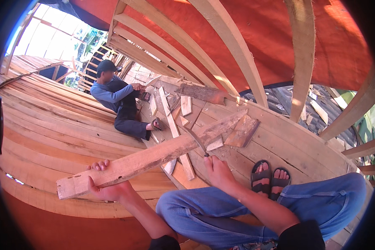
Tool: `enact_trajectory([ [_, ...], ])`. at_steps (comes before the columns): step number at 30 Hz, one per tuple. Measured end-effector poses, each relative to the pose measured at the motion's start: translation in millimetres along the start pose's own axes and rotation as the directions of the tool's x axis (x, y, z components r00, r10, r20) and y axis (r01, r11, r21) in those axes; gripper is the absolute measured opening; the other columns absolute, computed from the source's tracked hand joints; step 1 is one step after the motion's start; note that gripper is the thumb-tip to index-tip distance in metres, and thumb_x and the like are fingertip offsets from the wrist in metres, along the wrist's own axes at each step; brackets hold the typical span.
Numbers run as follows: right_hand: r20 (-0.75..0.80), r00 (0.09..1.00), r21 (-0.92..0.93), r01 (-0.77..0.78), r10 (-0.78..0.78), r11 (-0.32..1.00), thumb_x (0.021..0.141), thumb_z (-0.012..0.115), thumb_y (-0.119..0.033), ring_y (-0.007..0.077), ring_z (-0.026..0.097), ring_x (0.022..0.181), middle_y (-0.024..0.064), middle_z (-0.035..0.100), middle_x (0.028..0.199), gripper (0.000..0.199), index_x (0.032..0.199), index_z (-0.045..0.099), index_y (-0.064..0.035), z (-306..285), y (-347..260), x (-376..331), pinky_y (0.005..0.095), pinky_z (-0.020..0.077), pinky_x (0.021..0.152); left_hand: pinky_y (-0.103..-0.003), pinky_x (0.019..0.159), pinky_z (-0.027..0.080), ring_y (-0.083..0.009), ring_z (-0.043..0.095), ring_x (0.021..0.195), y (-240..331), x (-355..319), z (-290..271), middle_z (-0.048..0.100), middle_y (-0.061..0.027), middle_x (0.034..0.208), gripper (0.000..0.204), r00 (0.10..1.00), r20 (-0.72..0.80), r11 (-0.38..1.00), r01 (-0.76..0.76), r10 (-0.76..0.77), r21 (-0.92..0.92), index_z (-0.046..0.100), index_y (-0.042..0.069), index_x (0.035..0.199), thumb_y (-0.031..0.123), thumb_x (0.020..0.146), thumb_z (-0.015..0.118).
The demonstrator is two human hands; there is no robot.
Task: The person holds a piece of wood and shaves thin strips from its surface using a knife.
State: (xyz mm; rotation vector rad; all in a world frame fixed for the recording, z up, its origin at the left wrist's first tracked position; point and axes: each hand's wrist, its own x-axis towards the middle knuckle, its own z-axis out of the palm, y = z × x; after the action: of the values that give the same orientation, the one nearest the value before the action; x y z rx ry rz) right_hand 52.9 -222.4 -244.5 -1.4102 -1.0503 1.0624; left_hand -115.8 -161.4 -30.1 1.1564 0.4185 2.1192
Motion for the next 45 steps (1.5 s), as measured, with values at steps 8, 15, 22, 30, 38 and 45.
enact_trajectory([
  [8,0.049,0.998,-0.048,0.042,-0.040,0.998,0.100,0.048,-0.028,0.0468,0.061,0.074,0.0262,0.062,0.073,0.036,0.086,0.053,0.0055,0.0,-4.6,-7.2,0.0522,0.0470,0.066,-0.035,0.078,0.041,-0.0189,0.045,0.078,3.7,2.2,-6.1,0.044,-0.0076,0.084,0.027,0.999,0.049,1.000,0.023,-0.022,-0.007,0.047,0.004,0.106,0.025,0.089,0.051],
  [15,0.154,0.981,0.096,0.103,-0.117,0.990,0.099,0.049,-0.032,0.0478,0.061,0.079,0.0269,0.063,0.078,0.036,0.090,0.054,0.0031,15.3,-34.9,-31.0,0.0550,0.0464,0.069,-0.036,0.078,0.042,-0.0191,0.045,0.079,-1.5,5.7,-8.4,0.044,-0.0079,0.084,0.027,0.999,0.050,1.000,0.017,-0.017,-0.011,0.048,0.004,0.107,0.024,0.089,0.050],
  [22,-0.076,0.989,-0.064,-0.131,0.126,0.989,0.099,0.048,-0.032,0.0472,0.061,0.083,0.0295,0.062,0.080,0.038,0.089,0.054,0.0038,-1.8,65.6,12.0,0.0546,0.0461,0.073,-0.035,0.077,0.042,-0.0186,0.044,0.077,-3.3,5.3,-4.4,0.045,-0.0071,0.085,0.030,1.000,0.014,0.999,0.011,-0.011,0.036,0.046,0.005,0.108,0.027,0.088,0.050],
  [30,-0.071,0.997,-0.049,0.007,-0.011,0.999,0.099,0.049,-0.035,0.0480,0.060,0.075,0.0254,0.062,0.074,0.041,0.084,0.055,0.0032,-2.3,47.0,13.4,0.0536,0.0453,0.068,-0.035,0.077,0.042,-0.0186,0.045,0.077,-2.5,7.8,-6.3,0.045,-0.0075,0.085,0.030,1.000,0.013,0.999,0.012,-0.013,0.052,0.046,0.005,0.109,0.027,0.089,0.050],
  [38,0.047,0.997,-0.092,0.065,-0.061,0.994,0.099,0.046,-0.037,0.0457,0.060,0.072,0.0254,0.059,0.070,0.043,0.083,0.055,0.0017,-6.2,44.4,14.4,0.0508,0.0453,0.065,-0.035,0.076,0.042,-0.0186,0.046,0.078,-2.6,8.0,-8.0,0.045,-0.0080,0.085,0.030,1.000,-0.012,0.999,0.010,-0.010,0.046,0.047,0.004,0.108,0.026,0.088,0.051],
  [45,-0.150,0.978,-0.064,-0.157,0.146,0.985,0.099,0.048,-0.038,0.0460,0.058,0.068,0.0241,0.056,0.066,0.045,0.081,0.054,0.0020,-21.2,94.9,24.7,0.0505,0.0425,0.062,-0.036,0.079,0.043,-0.0202,0.048,0.083,-1.6,4.8,-6.1,0.048,-0.0091,0.089,0.037,1.000,0.003,0.998,-0.005,0.005,0.070,0.047,0.002,0.114,0.028,0.088,0.051],
])
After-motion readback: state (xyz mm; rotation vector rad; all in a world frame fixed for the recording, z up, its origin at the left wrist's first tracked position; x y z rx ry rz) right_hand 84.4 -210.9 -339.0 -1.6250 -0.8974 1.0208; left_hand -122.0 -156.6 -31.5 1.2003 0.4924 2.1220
